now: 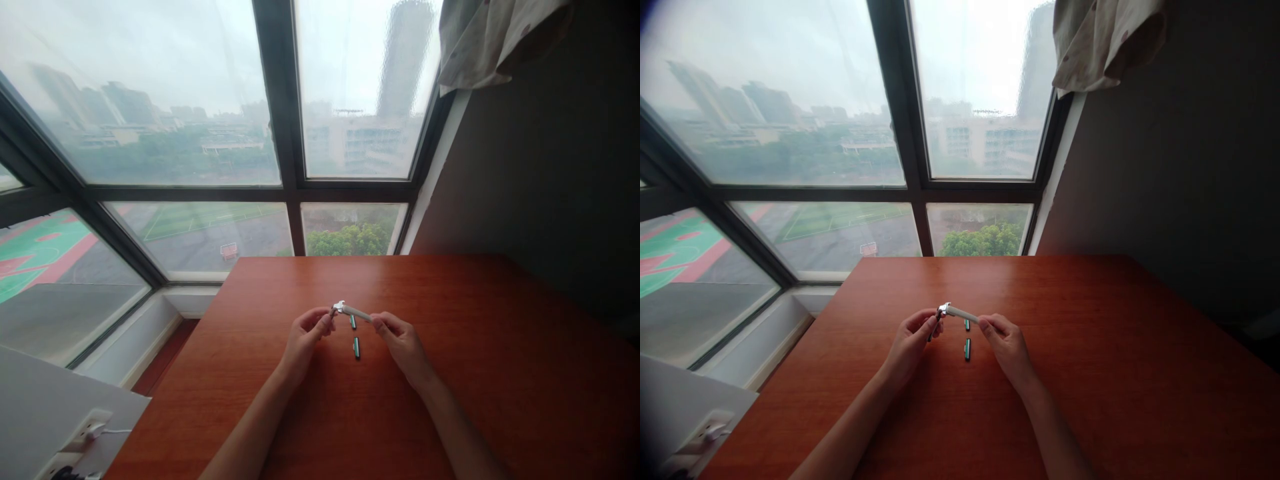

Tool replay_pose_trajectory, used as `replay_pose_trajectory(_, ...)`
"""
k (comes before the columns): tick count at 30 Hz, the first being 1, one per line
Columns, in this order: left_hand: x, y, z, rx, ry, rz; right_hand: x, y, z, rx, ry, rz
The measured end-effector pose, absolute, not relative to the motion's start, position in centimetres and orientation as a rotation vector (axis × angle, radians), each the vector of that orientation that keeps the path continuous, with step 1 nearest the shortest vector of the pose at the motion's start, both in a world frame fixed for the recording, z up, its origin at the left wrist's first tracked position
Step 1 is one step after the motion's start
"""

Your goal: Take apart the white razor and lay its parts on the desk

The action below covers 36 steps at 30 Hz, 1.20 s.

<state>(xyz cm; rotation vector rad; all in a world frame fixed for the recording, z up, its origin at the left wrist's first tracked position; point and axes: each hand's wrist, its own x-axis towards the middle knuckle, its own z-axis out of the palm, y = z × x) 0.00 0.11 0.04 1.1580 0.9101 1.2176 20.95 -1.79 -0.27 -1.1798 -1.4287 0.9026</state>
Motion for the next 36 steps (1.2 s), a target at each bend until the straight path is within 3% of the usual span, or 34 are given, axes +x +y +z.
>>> replay_pose_trajectory(36, 0.01, 0.15, 0.13, 1.128, 0.918, 1.205, 20.78, -1.70, -0.62, -1.162, -1.470, 0.909)
